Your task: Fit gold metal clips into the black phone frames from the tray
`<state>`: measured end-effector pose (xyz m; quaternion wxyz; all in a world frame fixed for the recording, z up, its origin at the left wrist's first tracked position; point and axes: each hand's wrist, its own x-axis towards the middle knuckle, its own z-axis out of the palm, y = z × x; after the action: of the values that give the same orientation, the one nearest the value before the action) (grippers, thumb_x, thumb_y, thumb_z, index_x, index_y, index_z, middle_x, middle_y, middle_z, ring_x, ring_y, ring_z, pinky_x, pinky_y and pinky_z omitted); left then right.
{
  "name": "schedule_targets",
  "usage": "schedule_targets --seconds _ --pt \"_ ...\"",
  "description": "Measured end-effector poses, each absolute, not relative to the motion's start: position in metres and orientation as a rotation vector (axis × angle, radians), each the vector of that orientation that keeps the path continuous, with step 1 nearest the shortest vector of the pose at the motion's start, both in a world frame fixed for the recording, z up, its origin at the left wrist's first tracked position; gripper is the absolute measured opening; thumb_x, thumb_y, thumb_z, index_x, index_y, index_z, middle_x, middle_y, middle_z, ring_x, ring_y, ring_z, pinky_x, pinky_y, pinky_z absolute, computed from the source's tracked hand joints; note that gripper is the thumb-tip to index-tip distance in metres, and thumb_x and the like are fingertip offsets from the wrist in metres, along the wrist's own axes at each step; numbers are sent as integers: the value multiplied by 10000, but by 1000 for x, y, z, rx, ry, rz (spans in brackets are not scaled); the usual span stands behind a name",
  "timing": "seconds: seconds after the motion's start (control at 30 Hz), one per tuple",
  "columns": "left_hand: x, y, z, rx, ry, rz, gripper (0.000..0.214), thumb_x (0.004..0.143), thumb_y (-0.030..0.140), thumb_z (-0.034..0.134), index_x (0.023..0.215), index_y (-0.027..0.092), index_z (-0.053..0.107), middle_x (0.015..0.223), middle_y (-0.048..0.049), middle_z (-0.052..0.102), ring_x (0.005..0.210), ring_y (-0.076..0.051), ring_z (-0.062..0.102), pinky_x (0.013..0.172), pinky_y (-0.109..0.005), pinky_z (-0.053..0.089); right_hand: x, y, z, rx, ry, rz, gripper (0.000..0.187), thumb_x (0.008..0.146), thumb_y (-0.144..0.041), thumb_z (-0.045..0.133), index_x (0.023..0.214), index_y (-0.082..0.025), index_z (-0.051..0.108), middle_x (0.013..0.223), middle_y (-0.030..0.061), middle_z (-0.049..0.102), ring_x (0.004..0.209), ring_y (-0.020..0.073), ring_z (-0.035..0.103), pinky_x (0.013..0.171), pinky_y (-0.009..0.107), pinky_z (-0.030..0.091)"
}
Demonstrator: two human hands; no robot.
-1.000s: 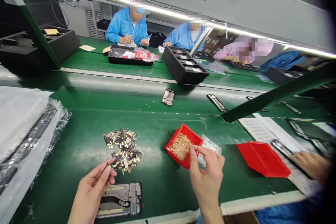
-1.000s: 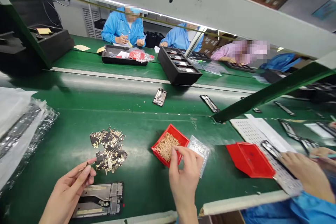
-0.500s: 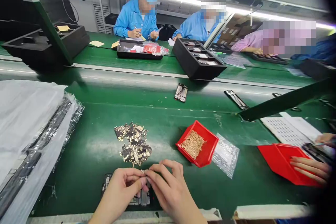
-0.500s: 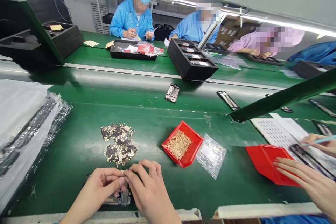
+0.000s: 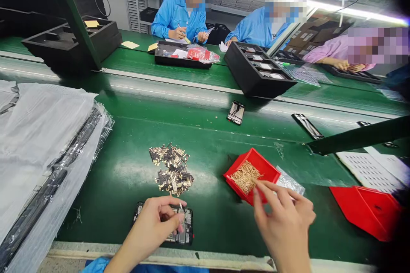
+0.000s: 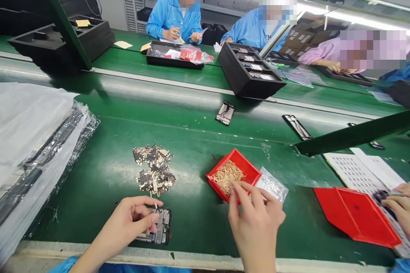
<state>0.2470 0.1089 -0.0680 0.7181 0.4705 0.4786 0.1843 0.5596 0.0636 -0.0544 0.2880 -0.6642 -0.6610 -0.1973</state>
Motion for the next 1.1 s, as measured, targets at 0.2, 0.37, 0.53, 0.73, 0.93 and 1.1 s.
schedule_targets --seconds 0.2,0.37,0.53,0.73,0.93,1.1 --pt "243 110 -75 750 856 423 738 793 533 929 1343 96 701 675 -58 796 572 -171 681 624 -268 531 509 47 -61 -1469 -2124 -76 312 1083 -153 668 1336 -319 745 1200 60 806 1101 298 645 972 477 471" --pt "240 104 -71 756 836 434 710 815 494 914 1362 100 694 618 -9 736 587 -176 682 610 -256 499 465 48 -71 -1307 -2197 101 251 1077 -114 677 1249 -280 755 1027 39 787 996 263 613 961 452 432" --pt "213 91 -70 1124 1047 510 639 1008 523 741 1556 218 619 868 -40 799 789 -217 706 787 -337 557 460 69 -73 -1375 -2106 591 145 1124 -166 609 1086 -262 711 922 18 731 908 231 630 836 393 462" --pt "177 72 -90 2078 1260 569 802 948 262 855 1665 333 502 1507 -96 705 1323 -350 613 1147 -490 391 456 80 -74 -1547 -2050 1029 168 1120 -206 613 967 -244 672 879 7 688 866 224 629 832 373 497" --pt "173 70 -100 2250 1236 443 989 912 200 882 1739 295 347 1571 -102 654 1361 -342 565 1142 -453 301 456 82 -75 -1554 -2083 1042 160 1115 -208 612 973 -240 678 855 5 668 854 224 613 824 378 482" --pt "175 72 -96 2277 1228 444 926 927 195 852 1724 272 388 1548 -104 662 1354 -352 553 1141 -459 283 457 83 -76 -1546 -2103 1027 150 1112 -207 616 983 -241 685 857 5 664 855 224 610 811 371 474"
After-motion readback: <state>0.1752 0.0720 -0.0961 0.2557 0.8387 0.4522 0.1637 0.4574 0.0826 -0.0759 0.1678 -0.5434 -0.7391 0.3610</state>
